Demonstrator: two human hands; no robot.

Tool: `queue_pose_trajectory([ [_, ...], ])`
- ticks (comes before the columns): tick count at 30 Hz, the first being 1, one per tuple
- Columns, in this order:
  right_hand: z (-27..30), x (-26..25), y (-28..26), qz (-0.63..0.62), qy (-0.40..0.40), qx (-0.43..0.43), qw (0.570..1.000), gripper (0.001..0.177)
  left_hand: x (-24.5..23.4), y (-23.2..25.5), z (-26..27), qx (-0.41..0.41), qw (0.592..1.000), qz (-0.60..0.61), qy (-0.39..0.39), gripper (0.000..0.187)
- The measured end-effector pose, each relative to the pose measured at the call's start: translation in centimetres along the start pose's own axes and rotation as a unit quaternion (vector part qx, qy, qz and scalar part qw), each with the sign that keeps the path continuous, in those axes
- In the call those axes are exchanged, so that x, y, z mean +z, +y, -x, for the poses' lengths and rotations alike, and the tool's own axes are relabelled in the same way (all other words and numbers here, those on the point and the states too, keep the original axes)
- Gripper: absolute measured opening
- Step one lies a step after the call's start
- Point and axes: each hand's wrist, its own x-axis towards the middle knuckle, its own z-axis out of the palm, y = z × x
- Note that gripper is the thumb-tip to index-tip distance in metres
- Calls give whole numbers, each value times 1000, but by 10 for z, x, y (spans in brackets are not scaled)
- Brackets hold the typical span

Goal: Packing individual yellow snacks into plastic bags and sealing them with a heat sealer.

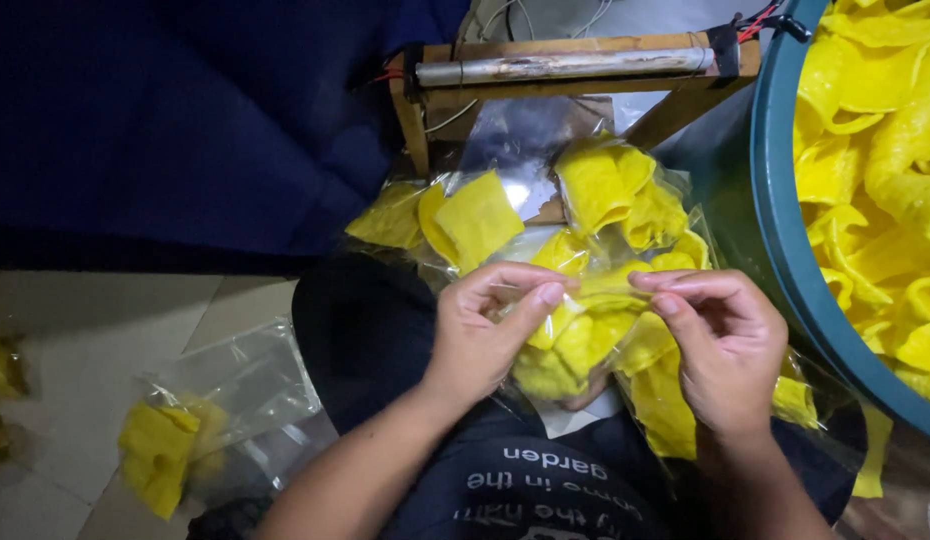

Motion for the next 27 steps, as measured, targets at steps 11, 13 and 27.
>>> queue_pose_trajectory([
  [11, -11, -2, 21, -142, 28, 36, 989, 11, -5, -9, -2, -62, 979, 171, 91, 12],
  [13, -16, -1, 22, -194, 45, 81, 977, 17, -7, -11, -4, -49, 979, 161, 118, 11],
  [27, -40, 3, 4, 47, -17, -33, 998, 19, -28, 4, -17, 69, 996, -35, 42, 15],
])
